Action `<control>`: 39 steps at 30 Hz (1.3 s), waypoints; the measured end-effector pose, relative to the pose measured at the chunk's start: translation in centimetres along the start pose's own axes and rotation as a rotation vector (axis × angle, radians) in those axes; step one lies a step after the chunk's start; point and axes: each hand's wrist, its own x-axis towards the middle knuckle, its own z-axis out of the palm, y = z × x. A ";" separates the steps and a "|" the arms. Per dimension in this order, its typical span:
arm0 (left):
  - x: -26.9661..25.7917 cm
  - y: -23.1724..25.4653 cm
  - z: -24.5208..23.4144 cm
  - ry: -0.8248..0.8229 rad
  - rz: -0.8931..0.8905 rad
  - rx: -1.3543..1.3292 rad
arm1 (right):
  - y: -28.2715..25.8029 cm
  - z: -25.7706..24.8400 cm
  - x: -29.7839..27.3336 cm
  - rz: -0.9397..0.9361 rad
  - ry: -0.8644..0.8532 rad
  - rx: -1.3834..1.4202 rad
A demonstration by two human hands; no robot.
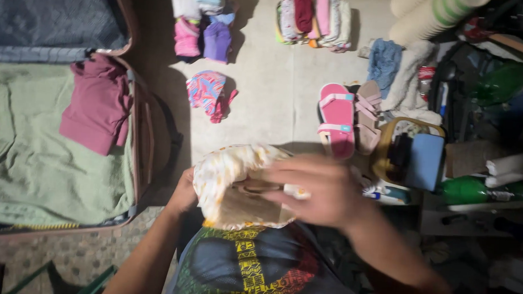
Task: The person packs various items of clothing, including shirts and small garments, into a suitcase by hand. The person transfers folded items from a floor area into different compartments of the suitcase, at one point using a small patterned pouch to contain smaller pieces.
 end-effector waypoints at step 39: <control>-1.4 -9.8 -5.4 0.223 -0.276 0.226 | 23.9 3.7 -23.4 1.008 1.566 0.911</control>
